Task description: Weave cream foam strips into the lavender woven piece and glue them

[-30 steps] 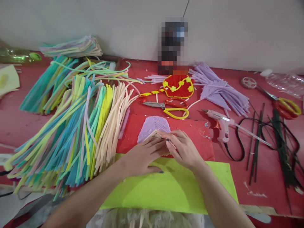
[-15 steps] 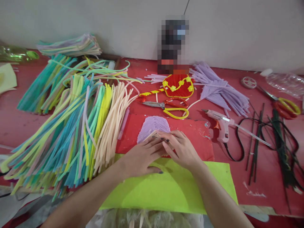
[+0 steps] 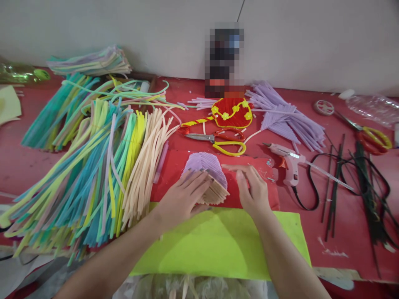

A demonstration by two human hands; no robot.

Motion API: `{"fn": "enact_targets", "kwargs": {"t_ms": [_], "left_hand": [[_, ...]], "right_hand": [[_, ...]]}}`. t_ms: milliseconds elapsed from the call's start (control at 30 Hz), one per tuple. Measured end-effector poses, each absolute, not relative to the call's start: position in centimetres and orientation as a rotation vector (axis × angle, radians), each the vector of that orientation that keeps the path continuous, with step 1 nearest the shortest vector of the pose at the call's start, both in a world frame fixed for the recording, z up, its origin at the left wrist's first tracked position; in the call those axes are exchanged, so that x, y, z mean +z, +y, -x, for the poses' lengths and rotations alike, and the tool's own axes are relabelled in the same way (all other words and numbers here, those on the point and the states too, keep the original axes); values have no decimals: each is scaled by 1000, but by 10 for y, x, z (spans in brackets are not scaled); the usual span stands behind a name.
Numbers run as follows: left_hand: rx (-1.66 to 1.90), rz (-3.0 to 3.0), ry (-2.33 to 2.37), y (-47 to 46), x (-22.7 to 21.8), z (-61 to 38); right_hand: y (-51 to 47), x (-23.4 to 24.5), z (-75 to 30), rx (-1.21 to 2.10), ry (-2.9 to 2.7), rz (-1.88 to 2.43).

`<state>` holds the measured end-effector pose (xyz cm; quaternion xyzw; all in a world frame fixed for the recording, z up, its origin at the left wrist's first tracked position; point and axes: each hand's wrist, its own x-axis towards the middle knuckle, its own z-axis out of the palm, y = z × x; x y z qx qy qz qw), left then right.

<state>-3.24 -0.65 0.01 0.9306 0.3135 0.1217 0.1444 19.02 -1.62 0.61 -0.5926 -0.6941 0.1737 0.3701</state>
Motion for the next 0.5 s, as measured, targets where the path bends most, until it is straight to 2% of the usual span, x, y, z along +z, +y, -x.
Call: {"fn": "enact_targets", "kwargs": {"t_ms": [167, 500], "left_hand": [[356, -2670, 1014, -4, 1, 34], [338, -2695, 911, -4, 4, 36]], "right_hand": [[-16, 6, -188, 480, -1785, 1521], [-13, 3, -188, 486, -1771, 1553]]}}
